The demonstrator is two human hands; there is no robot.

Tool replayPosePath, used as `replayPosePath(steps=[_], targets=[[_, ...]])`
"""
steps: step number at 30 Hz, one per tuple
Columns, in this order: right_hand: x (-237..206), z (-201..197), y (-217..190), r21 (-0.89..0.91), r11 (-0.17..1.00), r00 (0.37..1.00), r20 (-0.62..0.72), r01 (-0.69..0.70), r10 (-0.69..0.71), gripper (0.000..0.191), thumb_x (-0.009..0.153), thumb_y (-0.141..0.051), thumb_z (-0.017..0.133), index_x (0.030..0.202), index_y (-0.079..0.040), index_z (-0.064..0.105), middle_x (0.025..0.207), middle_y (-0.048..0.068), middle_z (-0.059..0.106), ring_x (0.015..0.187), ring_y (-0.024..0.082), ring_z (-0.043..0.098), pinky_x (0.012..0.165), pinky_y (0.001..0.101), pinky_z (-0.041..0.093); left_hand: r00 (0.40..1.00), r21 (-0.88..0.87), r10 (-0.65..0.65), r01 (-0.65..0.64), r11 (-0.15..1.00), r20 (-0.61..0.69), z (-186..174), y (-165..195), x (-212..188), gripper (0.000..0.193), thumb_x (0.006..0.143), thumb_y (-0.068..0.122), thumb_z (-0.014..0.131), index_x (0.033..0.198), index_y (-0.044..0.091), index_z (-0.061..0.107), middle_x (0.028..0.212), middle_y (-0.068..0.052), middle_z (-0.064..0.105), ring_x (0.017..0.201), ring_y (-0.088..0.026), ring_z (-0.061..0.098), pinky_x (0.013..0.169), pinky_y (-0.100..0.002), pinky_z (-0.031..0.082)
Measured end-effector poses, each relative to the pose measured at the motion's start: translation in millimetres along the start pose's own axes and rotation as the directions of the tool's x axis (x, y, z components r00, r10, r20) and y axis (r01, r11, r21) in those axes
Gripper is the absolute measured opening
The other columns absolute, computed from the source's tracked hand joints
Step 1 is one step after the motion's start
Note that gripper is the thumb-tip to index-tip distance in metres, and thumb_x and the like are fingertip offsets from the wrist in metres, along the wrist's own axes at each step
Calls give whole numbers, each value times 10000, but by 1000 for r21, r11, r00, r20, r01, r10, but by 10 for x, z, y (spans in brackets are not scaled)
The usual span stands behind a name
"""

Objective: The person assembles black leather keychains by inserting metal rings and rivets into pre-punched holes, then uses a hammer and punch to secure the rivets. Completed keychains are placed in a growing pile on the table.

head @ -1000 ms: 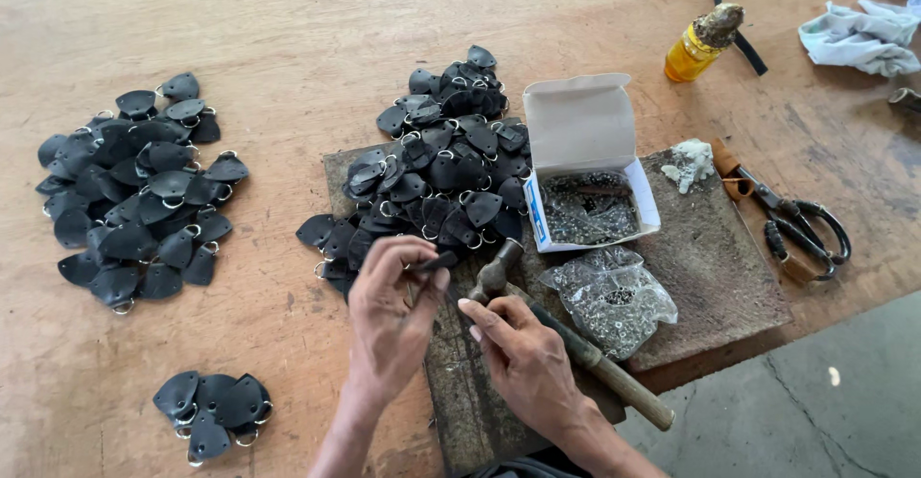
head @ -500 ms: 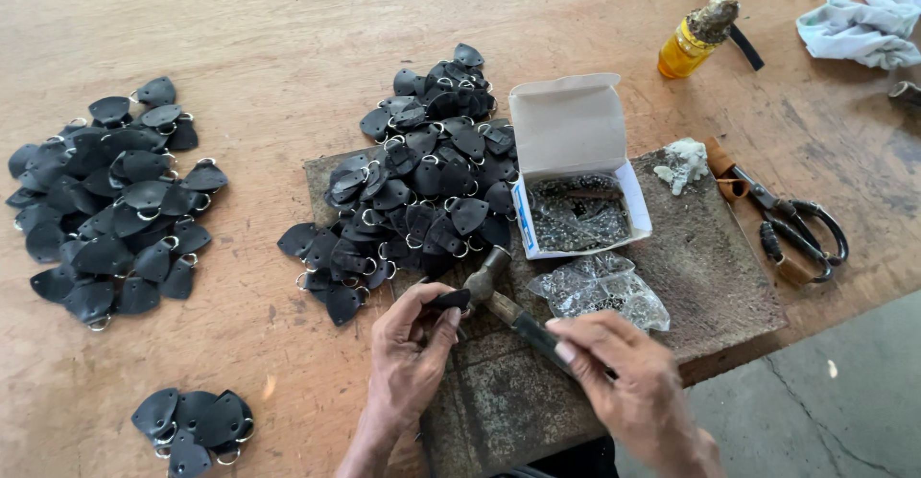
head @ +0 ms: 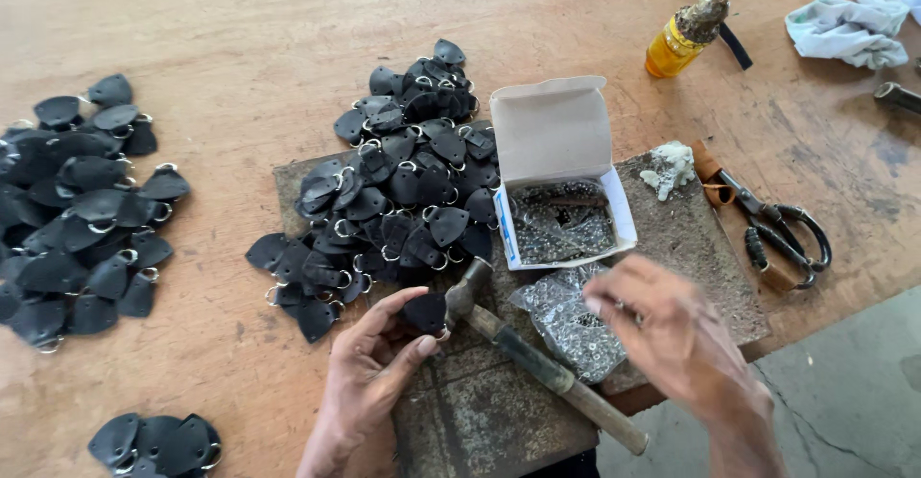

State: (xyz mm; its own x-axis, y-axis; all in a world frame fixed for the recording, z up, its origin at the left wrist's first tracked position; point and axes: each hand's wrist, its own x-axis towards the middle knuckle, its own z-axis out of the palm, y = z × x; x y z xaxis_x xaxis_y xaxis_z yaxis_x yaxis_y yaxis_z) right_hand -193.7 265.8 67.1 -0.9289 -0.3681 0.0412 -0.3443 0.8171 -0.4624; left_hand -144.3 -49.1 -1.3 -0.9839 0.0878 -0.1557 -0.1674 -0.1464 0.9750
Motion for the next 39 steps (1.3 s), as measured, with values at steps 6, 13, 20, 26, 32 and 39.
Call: replayPosePath(steps=[6, 13, 20, 26, 32, 39], targets=[[-45, 253, 53, -299, 915, 934, 148, -270, 324, 210, 922, -308, 658, 1028, -174, 780, 896, -2, 747, 692, 168, 703, 640, 325, 607, 998, -116, -41, 47, 992, 49, -17, -43, 10, 578, 877, -18, 717, 1426, -36, 538, 1159, -138, 749, 1067, -169, 724, 969, -303, 588], [-68, 329, 31, -111, 983, 989, -1, -145, 146, 120, 826, -160, 732, 916, -94, 777, 888, 39, 756, 710, 206, 715, 662, 350, 601, 999, -117, -52, 53, 992, 7, -8, -92, -12, 561, 860, -1, 757, 1390, -31, 577, 1156, -129, 750, 1043, -142, 714, 936, -301, 590], [-129, 282, 33, 28, 971, 971, 22, -238, 237, 156, 831, -103, 716, 970, -65, 776, 911, 63, 748, 677, 182, 715, 613, 323, 593, 997, -144, 61, -67, 987, -42, 26, -111, -65, 322, 843, -64, 787, 1140, -17, 669, 1072, -127, 753, 1000, -177, 727, 856, -300, 597], [-186, 234, 92, 19, 976, 976, 26, -216, 215, 159, 917, -171, 649, 1023, -75, 720, 965, 46, 724, 738, 152, 690, 581, 302, 604, 872, 101, 486, -490, 866, 63, -17, 28, -110, 263, 850, -169, 694, 1037, 12, 731, 1144, -113, 708, 1114, -184, 690, 945, -298, 592], [-181, 60, -52, 62, 974, 974, -53, -217, 220, 162, 926, -194, 649, 998, -57, 698, 920, 55, 701, 728, 162, 685, 610, 297, 581, 940, 28, 340, -339, 940, -18, 44, 140, -170, 277, 826, -181, 678, 1011, 24, 688, 1140, -111, 736, 1042, -193, 737, 891, -287, 615], [-135, 73, -146, 65, 986, 984, -84, -153, 158, 119, 898, -151, 691, 968, -59, 719, 937, 41, 735, 734, 150, 699, 605, 312, 574, 897, 168, 436, -443, 881, 77, 103, 138, -200, 255, 814, -164, 731, 965, 42, 721, 1189, -104, 711, 1098, -202, 725, 894, -304, 628]])
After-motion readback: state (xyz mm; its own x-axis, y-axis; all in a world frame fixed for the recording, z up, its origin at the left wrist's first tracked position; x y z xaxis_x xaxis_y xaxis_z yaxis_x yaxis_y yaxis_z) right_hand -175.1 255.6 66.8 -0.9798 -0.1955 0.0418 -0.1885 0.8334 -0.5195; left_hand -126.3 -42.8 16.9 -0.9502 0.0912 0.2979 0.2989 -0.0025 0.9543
